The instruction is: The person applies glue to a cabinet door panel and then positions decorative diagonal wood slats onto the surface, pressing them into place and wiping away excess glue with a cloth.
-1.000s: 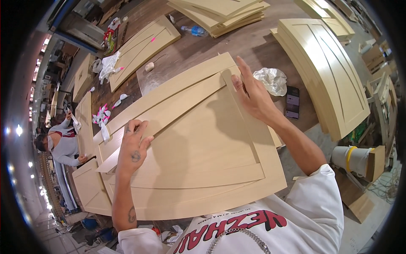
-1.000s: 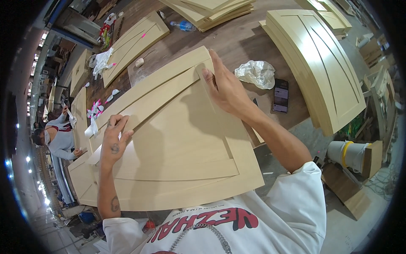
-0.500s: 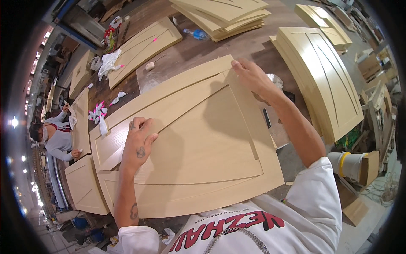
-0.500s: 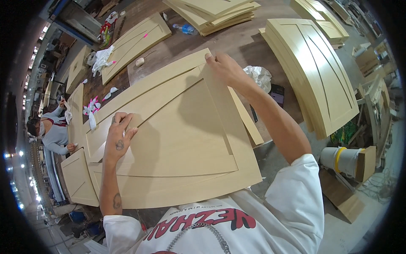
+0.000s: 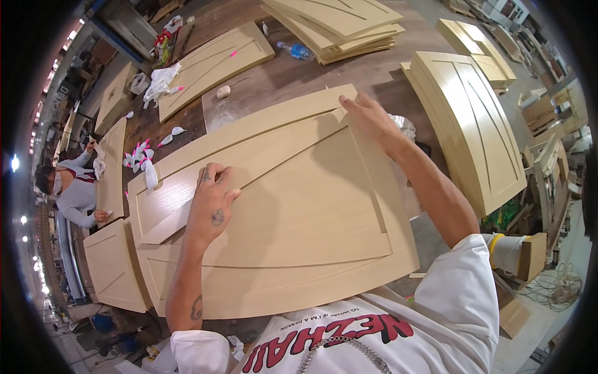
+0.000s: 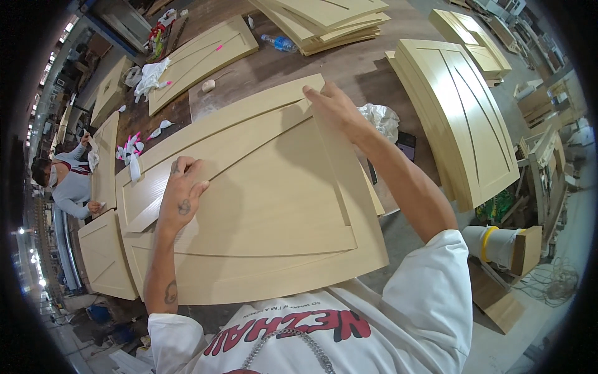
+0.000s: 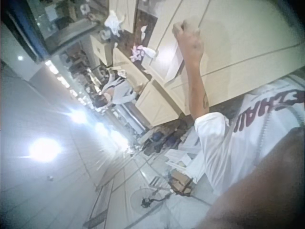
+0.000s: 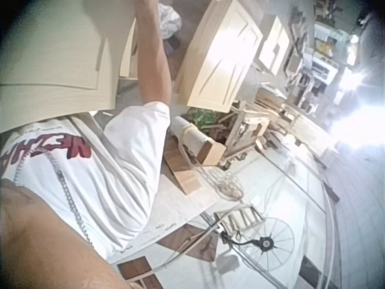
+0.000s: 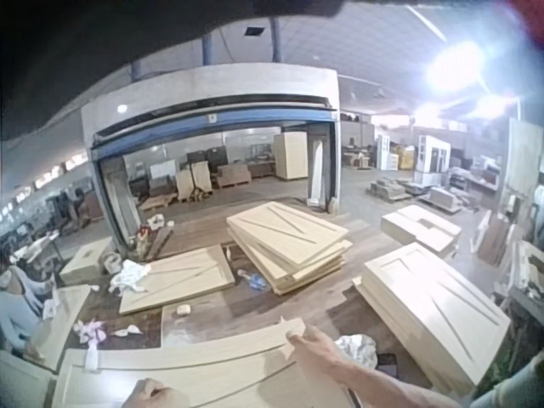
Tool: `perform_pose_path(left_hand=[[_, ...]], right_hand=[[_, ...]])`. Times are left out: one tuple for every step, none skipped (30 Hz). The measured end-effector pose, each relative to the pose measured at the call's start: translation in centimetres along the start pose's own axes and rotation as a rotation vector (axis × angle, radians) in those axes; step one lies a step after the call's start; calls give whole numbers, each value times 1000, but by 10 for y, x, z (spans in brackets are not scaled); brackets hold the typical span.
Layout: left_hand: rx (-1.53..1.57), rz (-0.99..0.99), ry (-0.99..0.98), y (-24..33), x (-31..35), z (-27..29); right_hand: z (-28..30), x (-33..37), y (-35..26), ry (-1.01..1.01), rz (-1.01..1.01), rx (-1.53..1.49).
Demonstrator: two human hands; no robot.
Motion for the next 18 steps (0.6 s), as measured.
perform_pose_path(left_hand=[[2, 2, 3, 0, 0, 0], [10, -17, 5, 0, 0, 0], [18, -36, 8, 0, 0, 0], [21, -33, 11, 0, 0, 0], [22, -32, 15, 2, -1, 0], [26, -32, 19, 3, -2, 0], [30, -32, 21, 3, -3, 0], [29, -35, 15, 4, -3, 0], [25, -33, 10, 4, -2, 1], [28, -28, 12, 4, -2, 2], [29, -26, 3, 3, -2, 3], [31, -27, -7, 3, -2, 2], [37, -24, -4, 3, -2, 1], [29, -23, -2, 2, -2, 0], [21, -21, 1, 2, -2, 0], [26, -17, 5, 2, -2, 0], [29, -16, 3, 2, -1, 0], [33, -17, 1, 2, -2, 0]], right_hand=[[-2, -5, 5, 13, 53, -5], [-3, -9, 9, 26, 107, -11], [-3, -11, 11, 25, 108, -6], [-2, -14, 12, 20, 89, -26], [-1, -17, 14, 16, 70, -45], [0, -21, 18, 17, 69, -41], [1, -25, 22, 1, 69, -96], [2, -28, 25, -14, 70, -151], [0, -26, 23, -18, 70, -146], [-1, -20, 19, 0, 110, -108], [-3, -17, 16, 17, 151, -71], [-3, -18, 16, 17, 149, -64], [-3, -18, 17, -1, 164, -62], [-2, -18, 18, -19, 178, -59], [-3, -15, 16, -20, 177, -52], [-4, -11, 14, -25, 156, -92], [-4, -9, 13, -30, 134, -132], [-4, -7, 13, -31, 133, -125]])
Point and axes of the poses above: each hand's wrist, its own x-axis away from the middle knuckle, its own z-axis out of the back of the hand, y = z × x, the point moved 1 cm from there along -x, towards the middle knuckle, and after that the axes turned 9 degrees about -z, right-handed, at the moved point
